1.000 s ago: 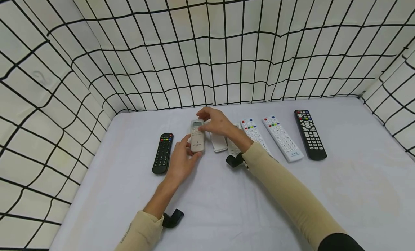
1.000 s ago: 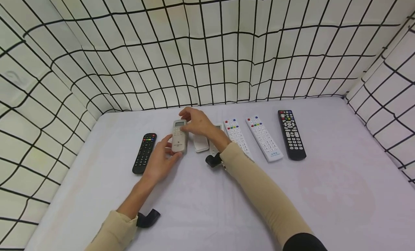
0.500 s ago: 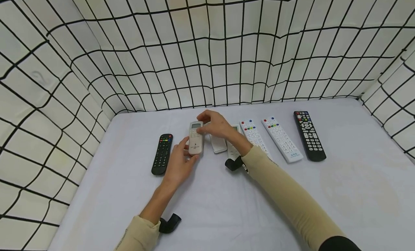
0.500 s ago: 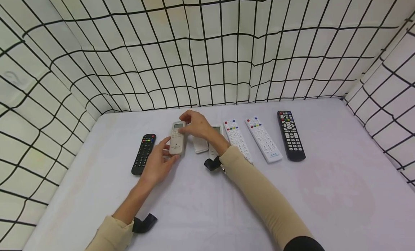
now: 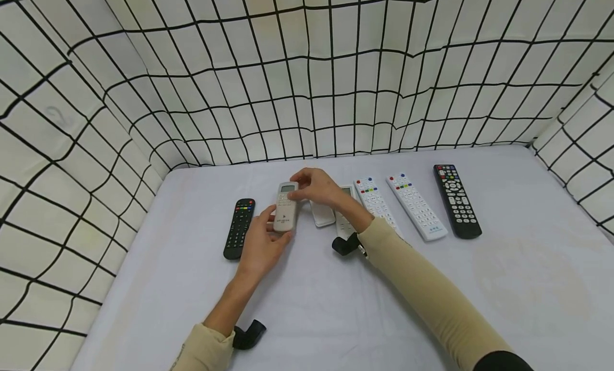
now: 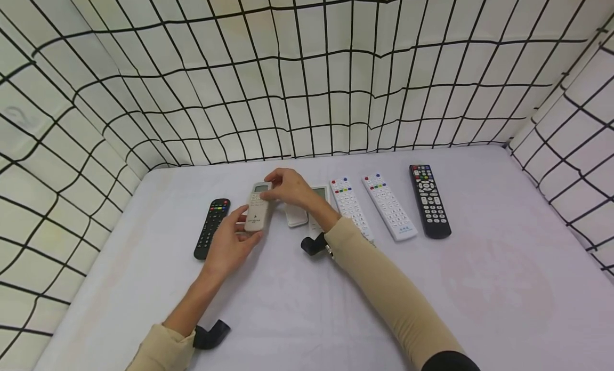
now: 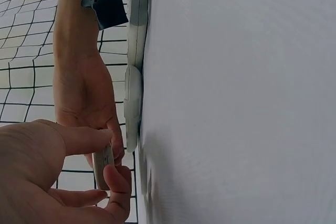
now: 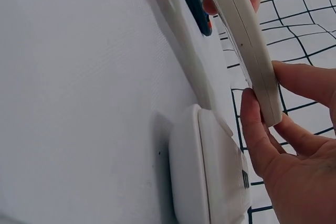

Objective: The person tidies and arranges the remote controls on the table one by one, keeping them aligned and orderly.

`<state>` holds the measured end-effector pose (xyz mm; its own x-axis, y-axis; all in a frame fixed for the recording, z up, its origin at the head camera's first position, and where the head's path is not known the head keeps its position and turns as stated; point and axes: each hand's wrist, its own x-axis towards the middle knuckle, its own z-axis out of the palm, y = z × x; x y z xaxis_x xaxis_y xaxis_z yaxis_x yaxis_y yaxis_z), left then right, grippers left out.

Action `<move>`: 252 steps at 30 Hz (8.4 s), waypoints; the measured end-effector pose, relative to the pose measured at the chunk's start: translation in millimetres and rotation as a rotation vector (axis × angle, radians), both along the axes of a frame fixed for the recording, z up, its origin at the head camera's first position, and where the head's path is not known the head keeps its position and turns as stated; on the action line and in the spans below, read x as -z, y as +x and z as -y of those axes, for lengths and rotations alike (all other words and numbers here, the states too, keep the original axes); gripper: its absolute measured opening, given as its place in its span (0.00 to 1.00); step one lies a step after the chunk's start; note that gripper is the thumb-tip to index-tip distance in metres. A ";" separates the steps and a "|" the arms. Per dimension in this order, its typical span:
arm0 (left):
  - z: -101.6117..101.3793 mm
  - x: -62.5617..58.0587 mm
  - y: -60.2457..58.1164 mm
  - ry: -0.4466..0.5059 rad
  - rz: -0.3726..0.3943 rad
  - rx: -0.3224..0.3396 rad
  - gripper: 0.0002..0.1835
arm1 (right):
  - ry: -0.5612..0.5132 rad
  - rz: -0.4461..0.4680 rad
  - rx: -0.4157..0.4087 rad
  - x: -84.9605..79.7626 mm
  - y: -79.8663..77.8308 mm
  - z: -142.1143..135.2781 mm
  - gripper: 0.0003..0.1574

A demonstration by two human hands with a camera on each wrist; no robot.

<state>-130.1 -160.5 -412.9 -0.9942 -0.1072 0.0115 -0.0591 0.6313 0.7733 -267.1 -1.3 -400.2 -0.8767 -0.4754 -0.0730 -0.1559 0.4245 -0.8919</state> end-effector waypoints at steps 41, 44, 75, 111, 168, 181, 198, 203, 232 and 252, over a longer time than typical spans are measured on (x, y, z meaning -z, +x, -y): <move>11.0 -5.0 26.6 -0.193 0.038 -0.032 0.38 | 0.059 0.011 -0.119 2.4 18.8 15.9 0.28; 12.3 -5.5 28.9 -0.195 0.053 -0.034 0.39 | 0.072 0.002 -0.129 3.1 20.7 18.3 0.28; 11.7 -4.6 32.3 -0.291 0.088 -0.020 0.40 | 0.208 -0.032 -0.154 5.1 29.5 28.9 0.30; 5.9 -7.4 34.5 -0.330 0.021 -0.016 0.45 | 0.107 -0.115 -0.056 -3.0 25.2 17.9 0.24; -53.5 -3.0 -0.1 -0.069 0.022 0.091 0.30 | 0.128 -0.154 0.081 -3.1 -13.6 -50.5 0.25; -56.6 -0.4 -9.1 -0.082 0.051 0.087 0.33 | 0.261 -0.116 -0.072 -2.7 -14.6 -48.7 0.39; -65.1 0.8 -23.3 -0.124 0.047 0.084 0.37 | 0.277 -0.133 -0.100 -3.0 -13.7 -51.1 0.37; -65.4 0.3 -24.0 -0.113 0.059 0.077 0.37 | 0.270 -0.116 -0.086 -1.9 -12.4 -51.3 0.35; -54.5 0.9 -5.2 0.005 0.004 0.096 0.33 | 0.137 -0.109 -0.013 -3.1 1.9 -55.4 0.35; -46.4 -3.2 7.6 -0.065 0.018 0.080 0.37 | 0.161 -0.034 0.005 -2.2 16.3 -45.8 0.35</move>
